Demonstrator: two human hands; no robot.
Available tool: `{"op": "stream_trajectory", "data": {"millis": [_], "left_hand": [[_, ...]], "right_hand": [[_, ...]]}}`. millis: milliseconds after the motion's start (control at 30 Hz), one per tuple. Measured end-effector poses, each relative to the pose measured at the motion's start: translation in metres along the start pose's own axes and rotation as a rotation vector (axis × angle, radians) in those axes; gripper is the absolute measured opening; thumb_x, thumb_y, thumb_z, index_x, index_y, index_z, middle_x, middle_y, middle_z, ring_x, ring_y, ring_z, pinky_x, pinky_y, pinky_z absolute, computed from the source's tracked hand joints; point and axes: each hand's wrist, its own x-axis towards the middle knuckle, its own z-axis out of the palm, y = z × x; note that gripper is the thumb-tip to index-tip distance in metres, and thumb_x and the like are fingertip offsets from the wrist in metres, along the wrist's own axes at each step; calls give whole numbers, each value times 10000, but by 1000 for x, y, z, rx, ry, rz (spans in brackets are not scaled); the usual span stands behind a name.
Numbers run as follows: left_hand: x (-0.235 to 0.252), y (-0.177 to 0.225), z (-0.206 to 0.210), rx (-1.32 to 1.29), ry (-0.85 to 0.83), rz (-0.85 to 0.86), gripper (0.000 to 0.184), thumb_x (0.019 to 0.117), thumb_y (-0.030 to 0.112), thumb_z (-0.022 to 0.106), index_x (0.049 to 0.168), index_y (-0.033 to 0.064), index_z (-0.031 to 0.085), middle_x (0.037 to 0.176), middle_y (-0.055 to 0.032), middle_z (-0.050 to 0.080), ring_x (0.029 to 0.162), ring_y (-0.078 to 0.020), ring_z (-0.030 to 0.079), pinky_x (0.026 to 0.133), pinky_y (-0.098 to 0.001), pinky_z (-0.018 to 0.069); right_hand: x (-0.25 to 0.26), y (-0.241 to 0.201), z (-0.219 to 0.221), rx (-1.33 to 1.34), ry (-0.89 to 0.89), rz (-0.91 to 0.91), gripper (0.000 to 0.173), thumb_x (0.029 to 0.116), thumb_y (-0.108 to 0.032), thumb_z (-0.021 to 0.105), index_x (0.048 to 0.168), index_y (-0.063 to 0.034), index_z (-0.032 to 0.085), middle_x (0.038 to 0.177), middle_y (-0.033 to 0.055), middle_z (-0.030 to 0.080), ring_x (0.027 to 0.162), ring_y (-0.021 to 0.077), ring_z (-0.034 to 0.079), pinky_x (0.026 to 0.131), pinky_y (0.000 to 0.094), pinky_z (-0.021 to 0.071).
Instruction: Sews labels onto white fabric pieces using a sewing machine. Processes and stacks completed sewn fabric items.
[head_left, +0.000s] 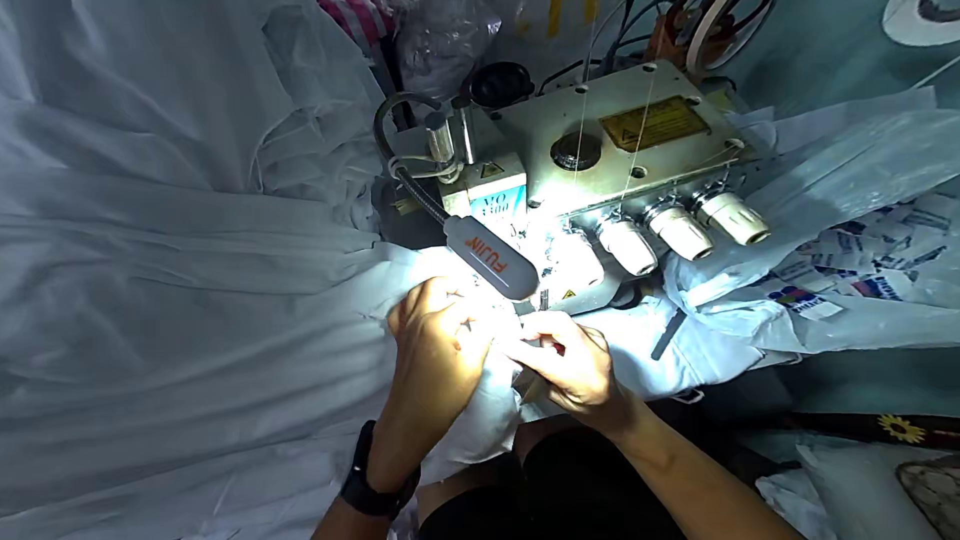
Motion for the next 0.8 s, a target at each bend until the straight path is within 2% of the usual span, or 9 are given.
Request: {"op": "stream_trajectory", "data": {"millis": [100,167,200,333,467,600,700,767,800], "left_hand": [[2,-5,8,36,21,17,155,874,189,681,748,115,735,1114,-54,688,1192,-198,581,1034,-563,326],[2,-5,8,52,19,19,155,870,195,679,751,116,738,1121,-50,684,1181,-190,583,1035,-555,330],[2,-6,8,62,17,18,159,875,207,678,756,120,737,1126,-43,685,1179,-182,586,1037,-549,335],[2,-9,7,33,18,36,181,881,245,700,764,117,749,1100,-25,695,1152,-155,598,1040,-525,344],[5,-16,-4,-60,-32,22,112,835,206,726,756,127,725,1110,2,695,1172,-117,593,1049,-430,413],[4,-14,-1,-65,5,4,116,800,188,744,719,115,705,1082,-5,696,1116,-106,606,1011,-390,429],[4,-11,2,-58,24,6,121,784,180,751,703,113,691,1055,-8,692,1083,-111,608,973,-359,448],[5,-9,2,-55,42,-10,114,774,160,760,707,95,694,1035,-18,698,1059,-125,617,943,-358,465],[6,-8,3,-53,62,-22,113,767,142,766,707,84,689,1020,-26,702,1041,-129,627,930,-355,476]], "right_hand": [[0,-2,-2,-77,-2,-21,143,1017,-134,568,1028,-103,708,928,121,619,763,126,543,708,174,442],[-2,-2,-3,-151,-11,-70,146,1026,-133,555,1031,-118,700,983,119,674,786,150,590,722,212,477],[-1,0,-4,-158,-17,-105,155,1015,-106,561,1015,-100,716,982,128,716,765,177,615,689,250,489],[4,-2,-8,-199,-96,-115,195,994,-70,547,972,-77,741,959,103,778,688,195,623,607,304,448],[7,-10,-12,-243,-118,-85,209,973,-61,547,939,-85,752,903,92,767,653,184,595,584,299,424],[7,-14,-13,-247,-129,-58,212,967,-65,545,932,-81,754,932,90,777,656,186,610,579,305,429],[8,-15,-14,-221,-129,-16,212,957,-69,540,946,-72,752,972,126,776,697,204,648,589,304,455],[8,-17,-14,-217,-112,37,194,946,-89,552,955,-97,745,934,133,714,728,182,630,611,259,482],[9,-17,-14,-219,-100,52,191,938,-94,557,935,-97,748,886,134,676,706,177,600,594,252,461]]}}
